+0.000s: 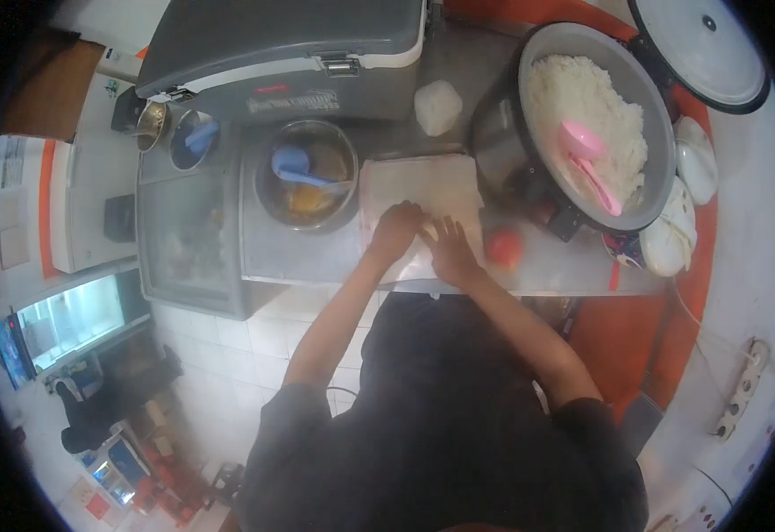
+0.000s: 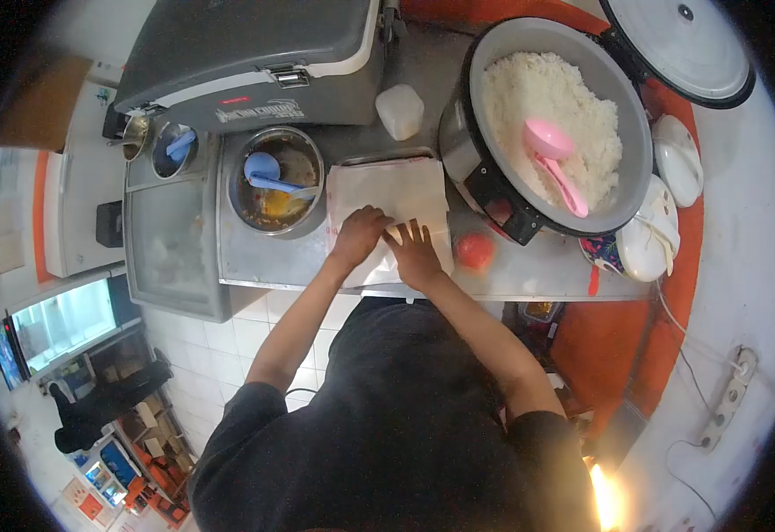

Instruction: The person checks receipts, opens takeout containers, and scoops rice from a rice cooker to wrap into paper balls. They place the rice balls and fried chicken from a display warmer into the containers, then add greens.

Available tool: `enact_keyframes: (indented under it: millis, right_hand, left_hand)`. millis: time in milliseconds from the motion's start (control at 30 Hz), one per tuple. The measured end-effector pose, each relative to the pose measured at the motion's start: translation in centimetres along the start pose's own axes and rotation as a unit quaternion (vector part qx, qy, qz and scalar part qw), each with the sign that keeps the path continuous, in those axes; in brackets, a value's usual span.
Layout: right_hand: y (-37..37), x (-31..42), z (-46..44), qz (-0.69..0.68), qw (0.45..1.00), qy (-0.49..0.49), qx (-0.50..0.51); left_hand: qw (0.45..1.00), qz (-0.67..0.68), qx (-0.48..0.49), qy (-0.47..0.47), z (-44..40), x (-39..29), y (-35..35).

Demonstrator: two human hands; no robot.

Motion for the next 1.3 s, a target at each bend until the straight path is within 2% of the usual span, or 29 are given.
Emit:
enact_keyframes:
  millis: [100,200,233,300,333,400,433,500,533,567,600,633,667,700,767,800,833,867,900,933,967,1033,1067,1200,1267,1300]
  right_hand:
    - [-1.5,0.7,0.6,-0.021,1.0,-0.017,-0.01]
    - [-3.9,2.2,1.2,-0.085,0.994,-0.071,-0.023]
    - [-3.5,1.9,1.0,-0.086,0.993,-0.071,-0.023]
    - [-2.6,-0.6,0.0,-0.09,0.989,-0.005,-0.119]
    - [-0.8,-2.3,0.2,-0.061,0.99,0.016,-0.124]
    - [-0.7,-3.6,0.9,-0.062,0.989,0.038,-0.131]
    - [-0.4,-4.0,1.1,-0.061,0.987,0.059,-0.134]
    - [-0.4,-4.2,0.8,-0.05,0.99,0.079,-0.101]
    - [0.8,-5.4,0.1,-0.073,0.992,0.077,-0.072]
    - [1.6,-6.5,-0.9,-0.094,0.992,0.076,-0.044]
    - [1.3,-6.7,-2.0,-0.095,0.992,0.077,-0.044]
    - [0.5,-7.0,-3.1,-0.104,0.983,0.141,-0.064]
    - [-0.4,-7.5,-4.0,-0.113,0.969,0.204,-0.084]
    - [-1.2,-7.3,-4.7,-0.115,0.968,0.206,-0.084]
    - [-3.4,-6.4,-6.0,0.06,0.987,0.114,-0.094]
    - [-4.1,-6.4,-6.2,0.06,0.987,0.115,-0.094]
    - [-4.1,-6.3,-6.6,0.059,0.993,0.101,-0.026]
    - [-3.7,-6.3,-6.8,0.056,0.994,0.086,0.043]
    - [-2.8,-6.5,-6.6,0.056,0.994,0.085,0.042]
    - [-1.3,-6.9,-5.9,0.01,0.996,0.085,-0.007]
    - [0.1,-7.2,-5.0,-0.036,0.994,0.085,-0.056]
    - [1.9,-6.8,-3.4,-0.012,0.994,0.068,-0.079]
    - [2.3,-6.5,-2.7,0.013,0.993,0.051,-0.102]
    - [2.2,-5.7,-1.8,0.038,0.984,0.012,-0.174]
    - [1.8,-7.2,-3.0,-0.116,0.983,0.106,-0.099]
    - [0.7,-6.8,-3.8,-0.115,0.983,0.106,-0.101]
  left_hand:
    - [1.0,-0.027,-0.011,-0.003,1.7,-0.4,1.5]
    - [0.994,-0.036,-0.098,0.007,3.1,-1.3,1.7]
    - [0.995,-0.037,-0.097,0.006,3.4,-1.4,1.7]
    - [0.992,-0.049,-0.118,-0.019,3.8,-2.2,0.3]
    - [0.992,-0.05,-0.117,-0.02,4.5,-1.8,0.8]
    - [0.989,-0.027,-0.115,-0.084,6.2,1.3,2.4]
    - [0.99,-0.029,-0.113,-0.084,6.8,2.7,3.0]
    - [0.994,-0.063,-0.084,-0.016,7.3,3.8,3.4]
    - [0.997,-0.053,-0.023,-0.05,6.7,5.0,4.0]
    - [0.997,-0.054,-0.021,-0.05,5.5,4.8,3.5]
    - [0.989,-0.024,-0.048,-0.135,4.0,4.7,2.2]
    - [0.973,0.006,-0.074,-0.219,2.9,4.8,1.1]
    - [0.973,0.006,-0.072,-0.218,1.8,4.8,0.5]
    - [0.973,-0.001,-0.073,-0.217,0.9,4.8,0.0]
    - [0.974,-0.007,-0.073,-0.216,-0.3,5.0,-1.1]
    - [0.984,-0.09,-0.028,-0.149,-1.1,4.5,-1.6]
    - [0.982,-0.173,0.016,-0.081,-1.6,4.0,-1.7]
    - [0.981,-0.173,0.016,-0.081,-1.2,4.7,-0.5]
    - [0.99,-0.104,0.036,-0.091,-0.3,6.3,2.2]
    - [0.993,-0.035,0.057,-0.101,0.5,7.3,4.0]
    - [0.992,-0.037,0.059,-0.101,1.1,7.3,4.3]
    - [0.998,0.008,-0.043,-0.044,2.5,6.1,4.0]
    - [0.998,-0.042,-0.038,-0.01,2.8,5.4,3.9]
    - [0.999,-0.013,-0.019,-0.045,2.7,4.8,3.4]
    - [0.982,-0.037,0.11,-0.152,1.8,5.9,4.1]
    - [0.982,-0.038,0.109,-0.151,1.3,5.5,3.8]
Point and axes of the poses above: each hand's wrist, its own z-axis away from the middle knuckle, its own y-axis out of the palm, x = y × z, the point moved 5 cm from there along -z, towards the middle knuckle, and after that the axes turned 6 degrees about -z, right-handed, at the moved point
